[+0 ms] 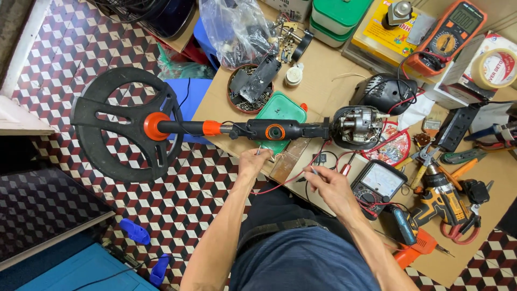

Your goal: The recorder is repairing and testing the internal electronic components of a metal detector using a multimeter and various hand tools.

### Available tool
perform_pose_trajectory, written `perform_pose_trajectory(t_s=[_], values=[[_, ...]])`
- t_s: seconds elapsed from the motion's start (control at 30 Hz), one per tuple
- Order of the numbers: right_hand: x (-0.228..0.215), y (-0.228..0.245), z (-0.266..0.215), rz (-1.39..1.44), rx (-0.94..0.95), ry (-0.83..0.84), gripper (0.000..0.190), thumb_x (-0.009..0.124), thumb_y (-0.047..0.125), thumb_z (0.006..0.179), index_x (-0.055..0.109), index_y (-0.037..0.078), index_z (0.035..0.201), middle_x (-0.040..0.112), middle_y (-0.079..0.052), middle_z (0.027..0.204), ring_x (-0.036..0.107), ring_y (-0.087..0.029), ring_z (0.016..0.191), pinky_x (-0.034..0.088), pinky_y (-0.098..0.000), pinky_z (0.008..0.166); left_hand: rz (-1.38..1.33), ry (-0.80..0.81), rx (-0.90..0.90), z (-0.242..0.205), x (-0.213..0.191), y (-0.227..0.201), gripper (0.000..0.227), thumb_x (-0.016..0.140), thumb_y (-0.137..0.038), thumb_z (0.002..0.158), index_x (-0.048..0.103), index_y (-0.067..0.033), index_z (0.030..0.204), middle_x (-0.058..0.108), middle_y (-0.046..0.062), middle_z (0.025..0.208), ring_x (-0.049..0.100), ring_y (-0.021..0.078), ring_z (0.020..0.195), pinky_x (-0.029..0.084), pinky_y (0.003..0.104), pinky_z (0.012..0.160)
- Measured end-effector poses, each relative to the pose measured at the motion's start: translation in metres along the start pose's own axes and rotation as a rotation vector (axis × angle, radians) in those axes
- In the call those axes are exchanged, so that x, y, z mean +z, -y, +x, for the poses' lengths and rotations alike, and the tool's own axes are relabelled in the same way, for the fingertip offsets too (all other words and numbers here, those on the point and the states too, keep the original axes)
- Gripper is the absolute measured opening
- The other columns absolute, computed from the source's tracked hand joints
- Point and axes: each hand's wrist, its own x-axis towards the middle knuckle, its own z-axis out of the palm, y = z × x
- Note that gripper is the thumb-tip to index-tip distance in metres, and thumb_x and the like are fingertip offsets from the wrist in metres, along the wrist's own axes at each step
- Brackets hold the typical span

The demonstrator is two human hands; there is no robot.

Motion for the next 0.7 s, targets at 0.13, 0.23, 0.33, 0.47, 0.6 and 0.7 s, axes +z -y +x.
perform_pose_trajectory(t_s=[0.13, 0.23, 0.33, 0.47, 0.6, 0.7], values=[[0.035, -0.002, 0.034, -0.211, -0.179, -0.003, 0.037, 0.07, 0.029, 0.093, 0.074, 0.005, 0.122, 0.07, -0.005, 0.084, 0.061, -0.01, 0.075, 0.047, -0.0267, 0.068, -0.299, 0.124, 0.0, -0.008, 0.01, 0.0, 0.022, 0.086, -0.017, 0.083, 0.08, 0.001, 0.093, 0.076, -0.002, 0.079, 0.064, 0.0038, 0.066, 0.048, 0.018, 0.059], [0.051, -0.004, 0.049, -0.324, -0.245, -0.036, 0.038, 0.071, 0.029, 0.09, 0.071, 0.004, 0.119, 0.075, -0.008, 0.092, 0.07, -0.016, 0.083, 0.053, -0.0323, 0.076, -0.321, 0.231, -0.236, -0.039, 0.007, -0.034, 0.019, 0.083, -0.02, 0.083, 0.08, -0.0054, 0.094, 0.056, -0.001, 0.065, 0.036, 0.006, 0.047, 0.021, 0.023, 0.038], [0.052, -0.011, 0.054, -0.296, -0.186, -0.051, 0.032, 0.069, 0.029, 0.092, 0.072, 0.002, 0.11, 0.077, -0.014, 0.089, 0.072, -0.024, 0.082, 0.054, -0.036, 0.076, -0.443, 0.304, -0.298, -0.055, 0.009, -0.052, 0.02, 0.079, -0.019, 0.084, 0.079, -0.008, 0.101, 0.066, -0.004, 0.076, 0.041, 0.0008, 0.05, 0.022, 0.019, 0.039], [0.048, -0.005, 0.041, -0.365, -0.285, -0.103, 0.025, 0.067, 0.027, 0.095, 0.072, 0.005, 0.103, 0.075, -0.017, 0.084, 0.071, -0.027, 0.075, 0.054, -0.0378, 0.071, -0.441, 0.34, -0.287, -0.058, 0.01, -0.052, 0.027, 0.078, -0.02, 0.087, 0.072, -0.0055, 0.109, 0.064, -0.002, 0.081, 0.043, 0.0023, 0.052, 0.024, 0.019, 0.04], [0.045, -0.006, 0.035, -0.435, -0.391, -0.155, 0.02, 0.067, 0.023, 0.093, 0.073, 0.008, 0.104, 0.072, -0.016, 0.081, 0.068, -0.028, 0.069, 0.052, -0.0392, 0.065, -0.439, 0.294, -0.346, -0.062, 0.0, -0.062, 0.035, 0.058, -0.034, 0.095, 0.06, -0.0059, 0.115, 0.065, 0.004, 0.088, 0.047, 0.007, 0.056, 0.03, 0.022, 0.042], [0.042, -0.006, 0.034, -0.427, -0.346, -0.151, 0.02, 0.068, 0.024, 0.092, 0.072, 0.008, 0.104, 0.072, -0.015, 0.079, 0.069, -0.028, 0.067, 0.053, -0.0392, 0.065, -0.557, 0.369, -0.307, -0.064, -0.008, -0.05, 0.042, 0.048, -0.04, 0.095, 0.059, -0.0057, 0.116, 0.066, 0.01, 0.091, 0.051, 0.0092, 0.059, 0.036, 0.022, 0.044]])
